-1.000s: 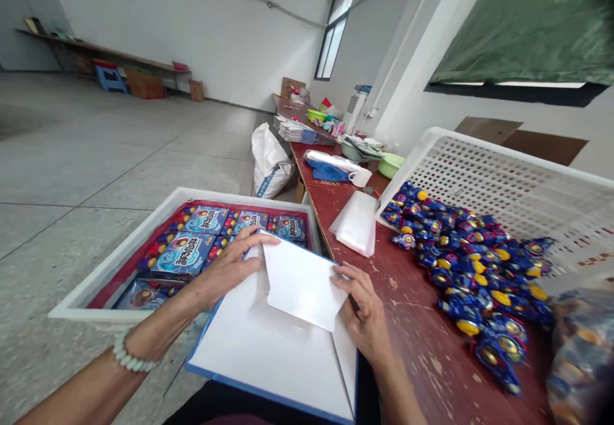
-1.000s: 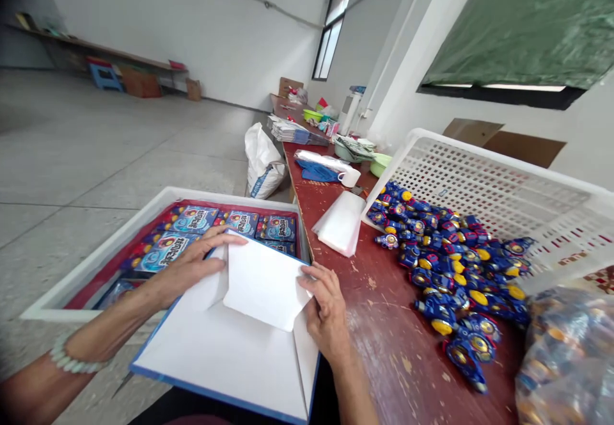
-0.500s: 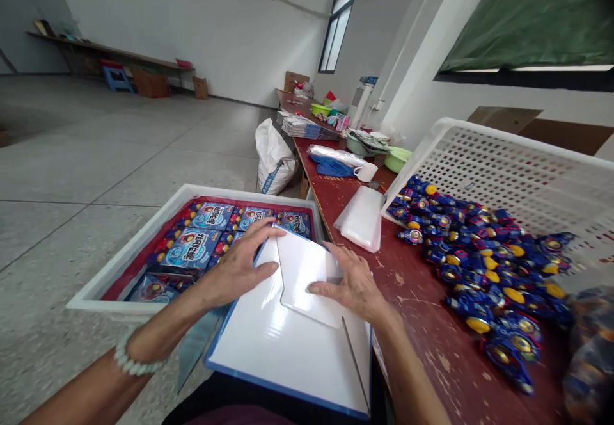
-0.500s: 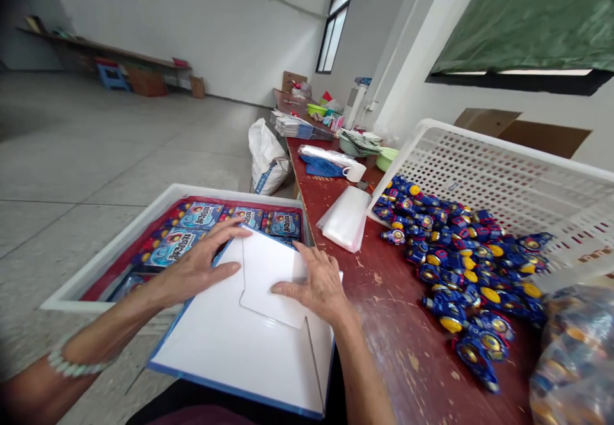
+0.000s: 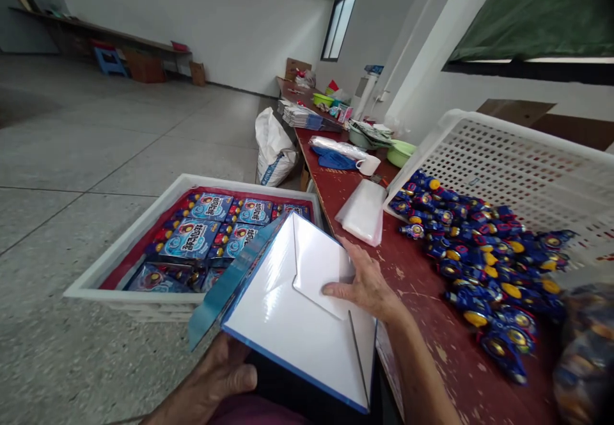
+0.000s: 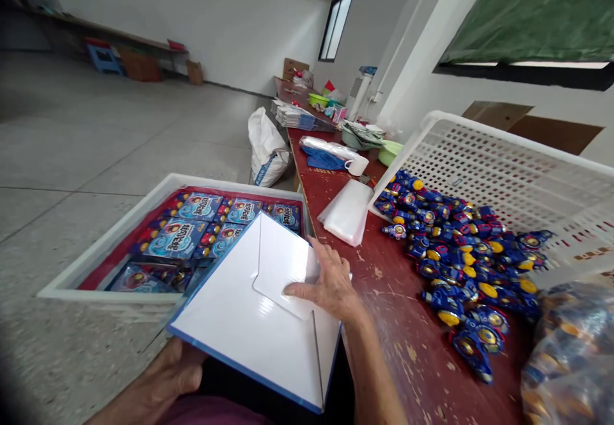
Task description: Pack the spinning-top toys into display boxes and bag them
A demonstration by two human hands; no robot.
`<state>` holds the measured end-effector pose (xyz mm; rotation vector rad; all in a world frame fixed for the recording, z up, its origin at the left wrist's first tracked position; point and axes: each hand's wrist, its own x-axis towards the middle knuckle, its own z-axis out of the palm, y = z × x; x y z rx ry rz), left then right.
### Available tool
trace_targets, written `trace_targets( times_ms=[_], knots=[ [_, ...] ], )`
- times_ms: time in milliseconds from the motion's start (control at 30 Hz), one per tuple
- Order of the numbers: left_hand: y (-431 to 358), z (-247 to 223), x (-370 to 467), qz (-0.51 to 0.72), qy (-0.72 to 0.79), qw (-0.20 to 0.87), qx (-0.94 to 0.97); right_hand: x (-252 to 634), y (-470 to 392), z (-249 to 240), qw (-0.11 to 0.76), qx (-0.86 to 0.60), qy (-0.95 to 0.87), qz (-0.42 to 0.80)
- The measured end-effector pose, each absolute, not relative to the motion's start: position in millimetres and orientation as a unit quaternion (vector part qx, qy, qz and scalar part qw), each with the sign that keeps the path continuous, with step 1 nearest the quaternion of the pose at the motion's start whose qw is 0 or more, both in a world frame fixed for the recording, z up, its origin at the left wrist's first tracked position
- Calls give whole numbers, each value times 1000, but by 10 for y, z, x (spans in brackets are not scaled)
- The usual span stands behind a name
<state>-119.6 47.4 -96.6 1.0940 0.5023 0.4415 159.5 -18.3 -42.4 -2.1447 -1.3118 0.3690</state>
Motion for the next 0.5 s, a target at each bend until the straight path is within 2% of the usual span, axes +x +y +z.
trace_targets(
  times_ms=[100,167,267,333,400,500],
  knots=[
    [525,-1084,-1054,200,228,846,439,1532,-195,-416,242,-822,-502,120],
    [526,-1102,-1036,188,232,852,430,1441,-176,-454,220,-834,-502,64],
    [525,-1087,-1060,183,248,833,459,1326,-118,-551,207,-846,-491,-26],
    [549,-1042,-1072,181,276,806,491,1327,-96,-579,209,-845,-492,-31],
    [591,-945,-1079,177,301,791,503,1385,-111,-527,239,-836,-494,0],
    [650,-695,-1109,192,302,783,508,1464,-202,-298,362,-788,-496,50]
  ],
)
